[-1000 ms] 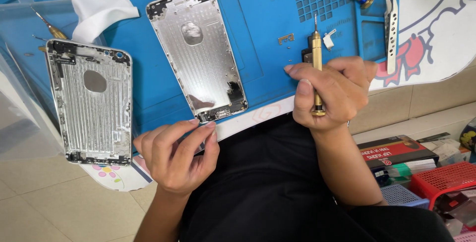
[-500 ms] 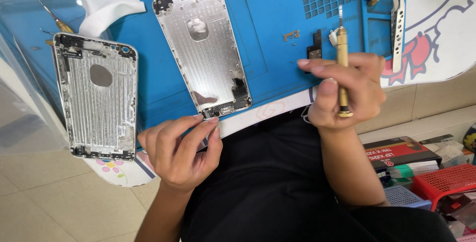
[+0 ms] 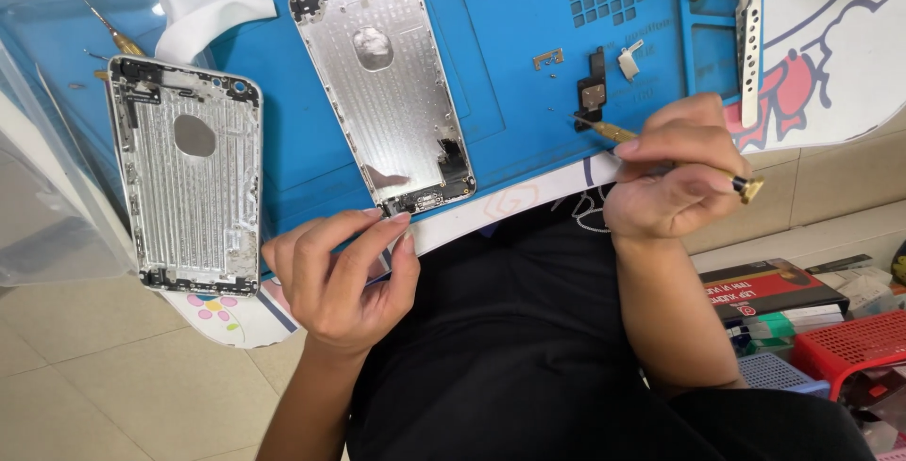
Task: Replacing or repairing components of a disassembled mobile phone.
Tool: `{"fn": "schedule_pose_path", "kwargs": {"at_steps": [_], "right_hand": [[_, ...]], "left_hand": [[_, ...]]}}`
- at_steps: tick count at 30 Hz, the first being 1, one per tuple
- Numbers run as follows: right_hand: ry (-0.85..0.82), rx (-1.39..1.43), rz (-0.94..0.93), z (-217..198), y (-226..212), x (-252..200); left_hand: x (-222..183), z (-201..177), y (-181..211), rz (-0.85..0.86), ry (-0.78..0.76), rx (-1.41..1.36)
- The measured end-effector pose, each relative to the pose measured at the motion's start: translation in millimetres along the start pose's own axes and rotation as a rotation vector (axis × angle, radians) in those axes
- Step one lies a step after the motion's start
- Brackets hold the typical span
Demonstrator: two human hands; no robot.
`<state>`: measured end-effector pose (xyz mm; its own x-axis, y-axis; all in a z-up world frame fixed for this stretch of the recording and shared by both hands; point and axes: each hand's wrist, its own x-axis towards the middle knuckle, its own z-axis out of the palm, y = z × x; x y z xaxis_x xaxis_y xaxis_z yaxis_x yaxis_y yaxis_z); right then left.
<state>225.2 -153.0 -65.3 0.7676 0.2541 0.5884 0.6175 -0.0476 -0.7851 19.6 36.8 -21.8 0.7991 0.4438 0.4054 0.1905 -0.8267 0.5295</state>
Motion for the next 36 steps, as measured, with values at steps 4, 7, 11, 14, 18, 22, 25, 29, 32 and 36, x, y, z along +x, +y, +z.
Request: {"fn": "schedule_pose_path", "kwargs": {"at_steps": [4, 7, 11, 14, 18, 22, 25, 29, 32, 36], "right_hand": [[-0.051, -0.029, 0.005, 0, -2, 2], [-0.101, -0.120, 0.023, 3, -9, 4], [-0.113, -0.125, 0.043, 3, -13, 4], [-0.114, -0.097, 0.085, 1, -12, 0], [-0.098, -0.015, 0.158, 0, -10, -2], [-0.152, -0.018, 0.151, 0, -17, 2], [-0.199, -0.111, 0.056, 0, -26, 9], [-0.202, -0.108, 0.043, 0, -26, 11], [-0.221, -0.090, 0.041, -1, -27, 11], [-0.233, -0.099, 0.057, -3, -28, 11]], "left_hand": [[0, -1, 1, 0.000, 0.009, -0.013], [0, -2, 1, 0.007, 0.019, -0.015], [1, -4, 3, 0.010, 0.035, -0.027], [0, -5, 3, 0.015, 0.038, -0.026], [0, -5, 3, 0.020, 0.053, -0.031], [1, -6, 8, 0.124, 0.013, 0.091], [-3, -1, 13, 0.184, -0.011, 0.089], [10, 17, 38, 0.199, -0.076, 0.124], [18, 36, 51, 0.124, -0.119, 0.146], [18, 53, 57, 0.143, -0.146, 0.221]]}}
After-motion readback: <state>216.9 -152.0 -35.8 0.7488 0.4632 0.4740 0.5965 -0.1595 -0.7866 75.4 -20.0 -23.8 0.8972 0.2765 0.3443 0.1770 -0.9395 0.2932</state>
